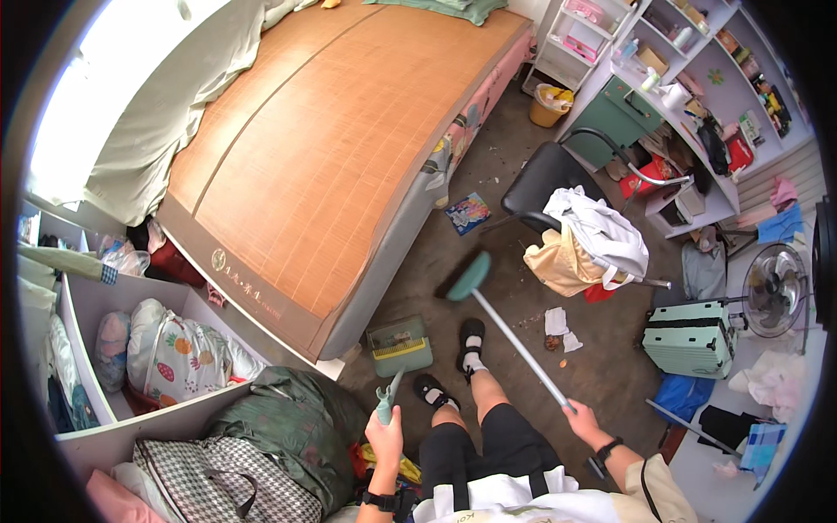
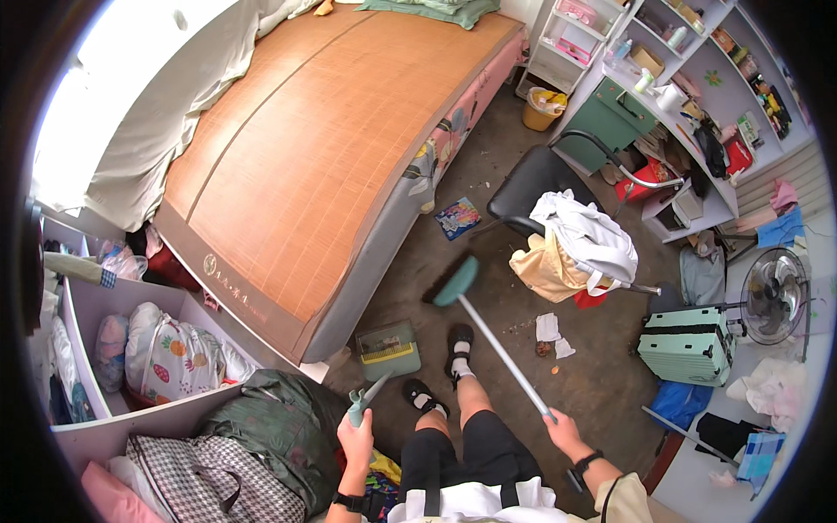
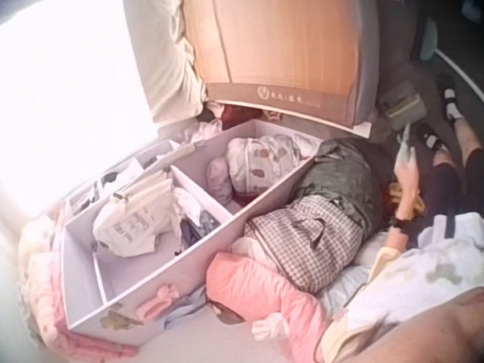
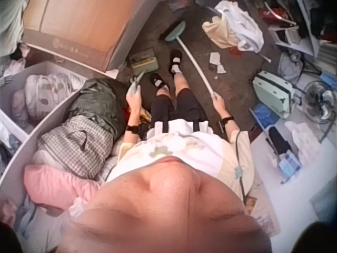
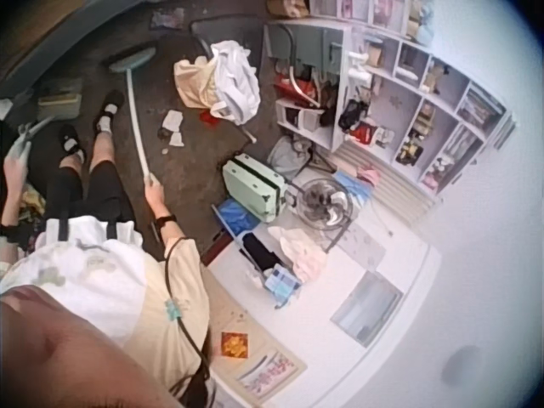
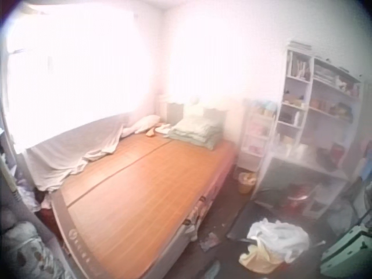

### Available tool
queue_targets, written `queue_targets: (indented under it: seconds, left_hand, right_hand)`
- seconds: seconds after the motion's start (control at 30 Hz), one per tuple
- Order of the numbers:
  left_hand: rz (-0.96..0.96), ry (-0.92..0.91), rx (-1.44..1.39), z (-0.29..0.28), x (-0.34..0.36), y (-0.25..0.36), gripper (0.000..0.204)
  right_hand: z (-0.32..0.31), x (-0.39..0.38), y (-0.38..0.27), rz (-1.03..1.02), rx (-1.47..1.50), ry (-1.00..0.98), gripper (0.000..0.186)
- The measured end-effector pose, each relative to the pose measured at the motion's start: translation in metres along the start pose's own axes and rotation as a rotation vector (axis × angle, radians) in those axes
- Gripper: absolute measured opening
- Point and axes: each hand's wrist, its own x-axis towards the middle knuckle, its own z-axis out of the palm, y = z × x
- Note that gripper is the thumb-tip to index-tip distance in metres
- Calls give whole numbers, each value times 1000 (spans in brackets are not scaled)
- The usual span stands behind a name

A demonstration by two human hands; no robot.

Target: The person sweeps the floor of a room with a broom and dustpan, collecting debris into a plastic bag.

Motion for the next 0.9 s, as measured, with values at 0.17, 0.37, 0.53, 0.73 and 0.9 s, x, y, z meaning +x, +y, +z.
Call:
queue_targets:
  seconds: [0.17, 0.37, 0.53, 0.73, 0.9]
  left_hand:
    - [68, -54, 92, -3, 23, 31, 23]
    - [169, -72, 286, 21, 65, 86, 29]
    - [134, -83, 382, 48, 99, 137, 28]
    - [170, -134, 397, 63, 130, 196, 26]
    - [114, -112, 498, 75, 161, 211, 20]
  right_hand:
    - [24, 112, -70, -126, -43, -143, 26]
    - [47, 234, -145, -176, -46, -238, 24]
    - [74, 328, -166, -116, -27, -218, 33]
    - [87, 420, -197, -16, 39, -160, 36]
    - [86, 462, -208, 15, -10, -131, 32]
